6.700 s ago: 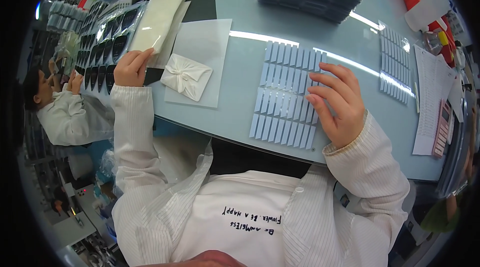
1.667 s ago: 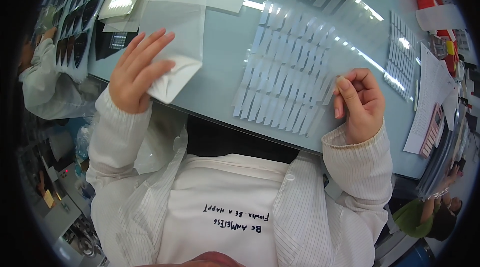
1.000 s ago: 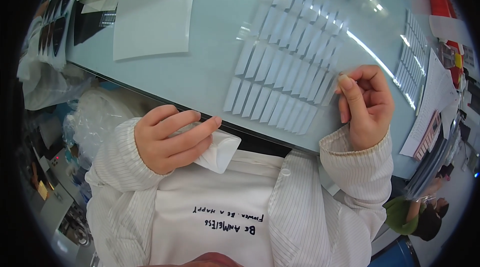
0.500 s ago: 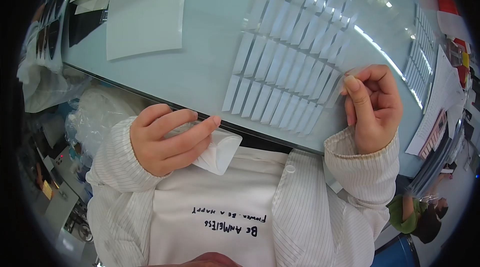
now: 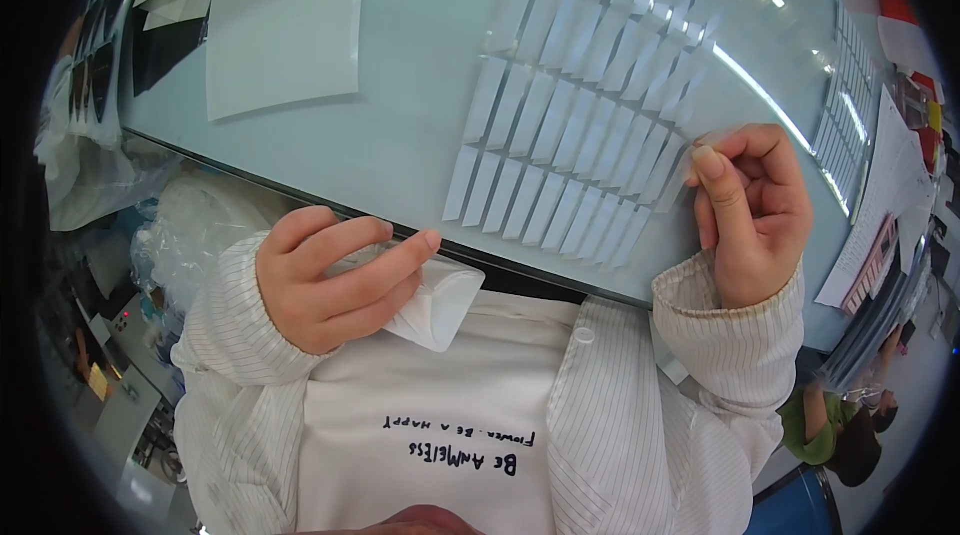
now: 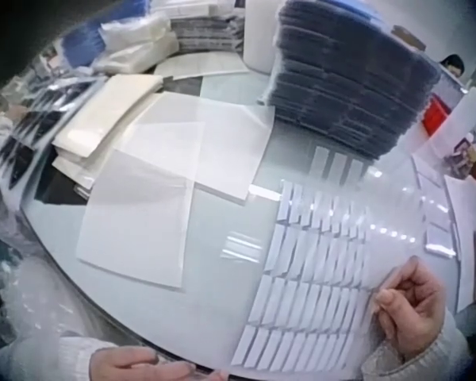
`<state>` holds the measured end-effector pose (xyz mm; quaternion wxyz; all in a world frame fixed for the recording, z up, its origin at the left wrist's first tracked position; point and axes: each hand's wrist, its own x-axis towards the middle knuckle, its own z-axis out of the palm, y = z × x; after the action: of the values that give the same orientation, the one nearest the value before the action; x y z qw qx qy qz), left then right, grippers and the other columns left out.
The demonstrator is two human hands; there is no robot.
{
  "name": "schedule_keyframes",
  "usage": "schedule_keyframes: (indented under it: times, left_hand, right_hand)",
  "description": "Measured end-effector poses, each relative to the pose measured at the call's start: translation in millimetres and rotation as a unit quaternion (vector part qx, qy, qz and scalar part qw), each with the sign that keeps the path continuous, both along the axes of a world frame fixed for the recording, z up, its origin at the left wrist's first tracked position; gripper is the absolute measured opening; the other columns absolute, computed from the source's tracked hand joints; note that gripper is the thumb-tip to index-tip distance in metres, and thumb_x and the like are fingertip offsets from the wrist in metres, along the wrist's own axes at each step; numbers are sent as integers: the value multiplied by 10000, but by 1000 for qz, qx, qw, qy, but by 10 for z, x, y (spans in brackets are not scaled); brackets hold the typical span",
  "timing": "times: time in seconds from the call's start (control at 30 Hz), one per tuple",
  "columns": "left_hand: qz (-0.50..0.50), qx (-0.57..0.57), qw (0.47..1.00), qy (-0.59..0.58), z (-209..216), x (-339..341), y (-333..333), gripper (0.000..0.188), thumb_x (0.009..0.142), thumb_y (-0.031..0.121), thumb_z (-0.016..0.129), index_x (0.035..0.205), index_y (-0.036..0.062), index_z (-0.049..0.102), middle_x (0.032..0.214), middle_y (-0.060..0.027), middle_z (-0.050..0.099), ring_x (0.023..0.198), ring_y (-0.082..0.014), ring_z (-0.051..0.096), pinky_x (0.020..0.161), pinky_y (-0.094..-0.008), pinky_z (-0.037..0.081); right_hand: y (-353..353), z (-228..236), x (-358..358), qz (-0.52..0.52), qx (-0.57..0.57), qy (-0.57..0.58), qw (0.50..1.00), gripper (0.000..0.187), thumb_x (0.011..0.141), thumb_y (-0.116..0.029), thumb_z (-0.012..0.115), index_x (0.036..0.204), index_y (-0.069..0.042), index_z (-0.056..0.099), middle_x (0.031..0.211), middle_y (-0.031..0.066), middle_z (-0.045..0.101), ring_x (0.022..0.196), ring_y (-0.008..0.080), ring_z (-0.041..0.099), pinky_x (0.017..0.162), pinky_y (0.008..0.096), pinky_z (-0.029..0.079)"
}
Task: Peeling small blue stickers from a sheet and applying them to a grid on a transparent panel.
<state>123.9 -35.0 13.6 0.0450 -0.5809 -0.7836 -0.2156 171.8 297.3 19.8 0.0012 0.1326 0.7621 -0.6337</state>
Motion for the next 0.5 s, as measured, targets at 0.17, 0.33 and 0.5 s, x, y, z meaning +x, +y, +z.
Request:
schedule_keyframes:
  times: [0.17,0.33,0.5]
  left_hand:
    - [2,0,1000,-2,5,0,4,185,684,100,760,820,123,636,1123,-11,705,866,-188,610,708,-291,420]
    - [2,0,1000,-1,-6,-1,6,190,679,100,761,816,125,631,1125,-7,704,863,-190,606,719,-296,420]
    - [12,8,1000,3,-21,20,6,189,678,98,754,819,127,630,1133,-5,701,884,-195,601,730,-296,421]
  right_hand:
    - [-1,6,-4,-6,0,-7,1000,91,966,-54,596,984,-2,523,833,68,610,480,22,379,440,156,292]
    - [-3,6,-2,-10,0,-6,1000,93,965,-54,598,987,-2,523,830,67,611,479,22,379,441,157,291]
    - [-10,16,-3,-14,1,-10,1000,94,965,-53,597,987,-1,522,830,69,616,478,20,377,442,158,292]
